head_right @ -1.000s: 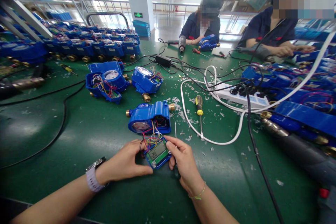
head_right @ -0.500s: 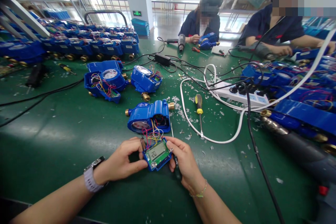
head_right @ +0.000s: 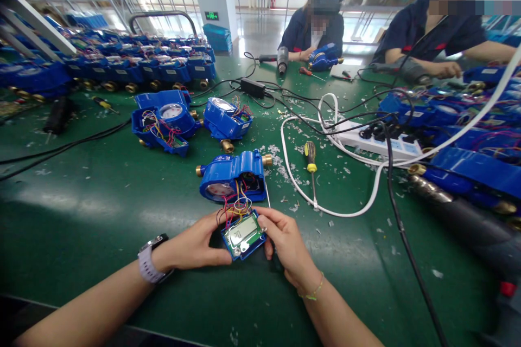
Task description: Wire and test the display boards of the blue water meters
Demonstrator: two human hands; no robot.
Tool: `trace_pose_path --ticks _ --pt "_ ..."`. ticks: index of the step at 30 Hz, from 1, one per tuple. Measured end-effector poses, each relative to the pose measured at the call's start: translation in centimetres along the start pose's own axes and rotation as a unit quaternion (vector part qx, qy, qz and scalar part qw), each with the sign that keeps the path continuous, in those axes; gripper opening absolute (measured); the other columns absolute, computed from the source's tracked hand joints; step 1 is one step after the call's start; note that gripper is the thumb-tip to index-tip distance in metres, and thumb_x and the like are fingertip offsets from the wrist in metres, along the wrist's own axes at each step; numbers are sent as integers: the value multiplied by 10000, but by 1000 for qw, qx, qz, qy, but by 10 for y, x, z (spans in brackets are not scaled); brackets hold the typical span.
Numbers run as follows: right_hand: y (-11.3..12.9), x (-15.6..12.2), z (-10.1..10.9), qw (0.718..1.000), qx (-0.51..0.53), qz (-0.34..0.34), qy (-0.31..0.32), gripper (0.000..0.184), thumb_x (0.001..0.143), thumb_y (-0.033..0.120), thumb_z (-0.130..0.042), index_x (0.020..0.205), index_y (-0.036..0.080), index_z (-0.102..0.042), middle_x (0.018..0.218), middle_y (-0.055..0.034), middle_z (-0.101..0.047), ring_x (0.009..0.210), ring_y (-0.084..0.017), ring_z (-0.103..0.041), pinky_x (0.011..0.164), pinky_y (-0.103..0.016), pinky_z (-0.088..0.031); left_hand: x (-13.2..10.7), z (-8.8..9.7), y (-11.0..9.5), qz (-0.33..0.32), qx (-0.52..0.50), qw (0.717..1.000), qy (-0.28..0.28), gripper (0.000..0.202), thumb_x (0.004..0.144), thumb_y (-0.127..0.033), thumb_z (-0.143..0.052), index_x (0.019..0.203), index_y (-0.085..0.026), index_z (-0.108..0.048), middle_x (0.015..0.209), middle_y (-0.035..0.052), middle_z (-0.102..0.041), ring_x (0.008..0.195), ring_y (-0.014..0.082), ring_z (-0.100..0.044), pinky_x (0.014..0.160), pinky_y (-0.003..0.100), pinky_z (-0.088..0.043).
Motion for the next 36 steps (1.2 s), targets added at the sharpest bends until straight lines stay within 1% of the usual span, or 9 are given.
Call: trace_pose_path --ticks 2,7,10,13,19,22,27,32,36 --pt "1 0 -1 1000 -18 8 4 507 734 491 -750 1071 113 -716 421 61 -482 343 -53 -350 352 -148 -270 1 -7 3 -2 -36 999 29 844 714 -460 -794 1403 -174 -399 1395 145 -496 1249 307 -489 1092 453 -363" --pt "7 -1 -6 997 -62 23 28 552 766 498 -707 1157 109 -695 407 67 -460 341 -62 -336 365 -169 -252 4 -15 11 2 -137 988 73 939 645 -476 -846 1415 -174 -402 1421 144 -476 1275 328 -479 1110 452 -348" --pt "7 -1 -9 996 -74 24 41 601 783 531 -664 1204 101 -671 385 82 -418 334 -69 -312 365 -180 -261 7 -18 15 8 -184 976 114 1055 623 -464 -867 1478 -193 -311 1477 139 -419 1349 338 -405 1155 454 -277" --pt "6 0 -9 994 -93 30 41 595 789 529 -643 1200 100 -677 385 81 -415 334 -72 -317 370 -186 -271 10 -16 20 25 -206 970 123 1163 599 -473 -878 1517 -217 -213 1555 130 -297 1433 343 -262 1194 451 -178" --pt "13 -1 -8 990 -121 64 13 457 817 425 -630 1149 119 -698 416 73 -456 349 -78 -356 376 -194 -266 12 -21 16 23 -194 965 172 1161 673 -410 -846 1536 -252 -85 1562 122 -286 1433 305 -281 1191 465 -184" --pt "18 -4 -9 989 -124 81 3 411 822 393 -623 1130 130 -690 431 79 -456 349 -80 -363 367 -196 -265 12 -21 15 18 -173 969 176 1135 683 -396 -841 1534 -249 -104 1572 119 -263 1449 288 -245 1201 459 -141" --pt "18 -6 -8 990 -100 100 -9 289 817 408 -636 988 176 -610 545 79 -524 334 -55 -370 338 -177 -258 11 -21 21 44 -216 963 158 1100 648 -426 -860 1517 -245 -209 1546 120 -321 1433 301 -283 1191 456 -187" --pt "10 -4 -10 994 -59 97 -9 295 854 478 -596 883 235 -431 440 149 -396 301 -60 -312 327 -152 -251 13 -21 17 24 -267 955 126 1025 613 -427 -883 1458 -237 -336 1451 124 -451 1345 301 -421 1147 441 -287" --pt "9 -2 -13 995 -51 87 -5 322 872 498 -576 989 221 -462 463 139 -426 307 -67 -329 328 -159 -270 14 -19 13 -1 -291 952 92 911 619 -423 -882 1373 -228 -410 1365 130 -516 1242 290 -517 1085 443 -363"
Point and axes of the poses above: each hand's wrist, its own x-axis towards the middle knuckle, its own z-axis out of the back of the hand, y = z × x, the point moved 10 cm from there along x, towards the middle knuckle
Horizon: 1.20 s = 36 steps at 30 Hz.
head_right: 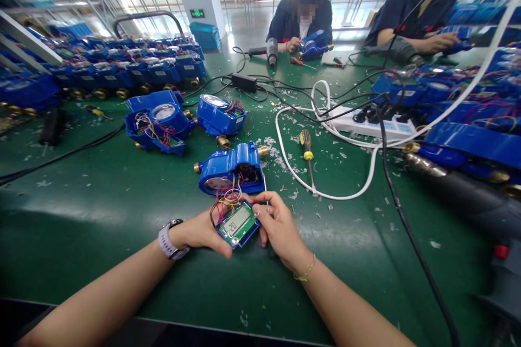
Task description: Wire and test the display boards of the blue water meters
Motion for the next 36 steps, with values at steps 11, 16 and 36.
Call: trace_pose_path --ticks 11,16,36 --pt "33 -3 49 993 -14 69 -91 428 853 427 -593 1168 200 -414 857 -25 -680 384 -67 -395 371 -209 -311 -4 13 -1 11 112 991 -69 805 572 -414 -903 1252 -195 -533 1343 143 -493 1288 322 -449 1111 460 -321" --pt "35 -5 56 991 44 59 -114 379 743 239 -596 1097 206 -462 903 -12 -645 473 -78 -415 401 -199 -362 -5 13 6 31 63 994 -81 924 552 -509 -889 1311 -190 -471 1305 153 -540 1257 331 -493 1091 470 -356" --pt "66 -74 38 926 -338 164 30 226 951 319 -542 1156 340 -634 918 -16 -718 796 -199 -694 713 -303 -568 -14 16 6 82 143 986 4 1033 616 -444 -873 1439 -209 -294 1443 166 -419 1347 339 -403 1091 432 -376"
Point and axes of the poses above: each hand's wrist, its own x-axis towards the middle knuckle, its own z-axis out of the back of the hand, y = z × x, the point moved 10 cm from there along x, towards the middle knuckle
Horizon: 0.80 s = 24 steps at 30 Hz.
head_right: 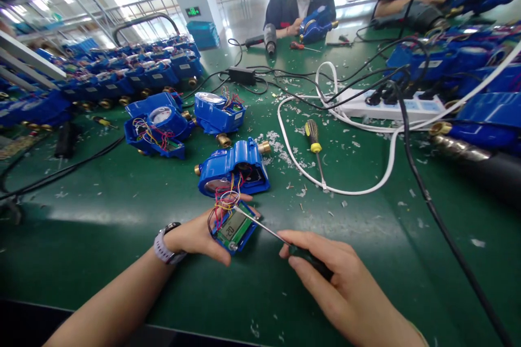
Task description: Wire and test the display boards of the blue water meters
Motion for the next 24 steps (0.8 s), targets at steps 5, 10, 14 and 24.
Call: trace_pose_path --ticks 5,10,14,24 --pt "19 16 8 995 -42 56 78 238 928 350 -583 1151 366 -666 978 -25 -735 812 -250 -709 672 -342 -591 0 -6 -5 -13 -37 999 33 984 665 -348 -864 1429 -249 -252 1343 135 -515 1251 290 -518 1079 431 -394" --pt "23 18 -1 990 -40 77 111 306 928 290 -574 1203 394 -657 1015 -13 -736 832 -261 -714 590 -325 -592 1 -3 -13 -28 -29 999 31 833 668 -338 -860 1348 -237 -389 1342 122 -478 1256 282 -495 1088 421 -391" --pt "22 15 -5 991 -35 90 91 345 938 260 -564 1248 396 -634 945 15 -751 739 -215 -723 609 -291 -596 2 -4 -17 -34 9 999 39 819 675 -354 -855 1351 -232 -410 1360 133 -442 1287 295 -453 1104 443 -371" --pt "16 7 -28 981 -60 40 181 398 822 106 -633 1150 326 -685 1095 29 -708 877 -178 -706 676 -226 -591 1 -10 -25 -103 122 987 29 830 666 -347 -862 1356 -251 -411 1362 128 -478 1325 321 -405 1123 471 -341"
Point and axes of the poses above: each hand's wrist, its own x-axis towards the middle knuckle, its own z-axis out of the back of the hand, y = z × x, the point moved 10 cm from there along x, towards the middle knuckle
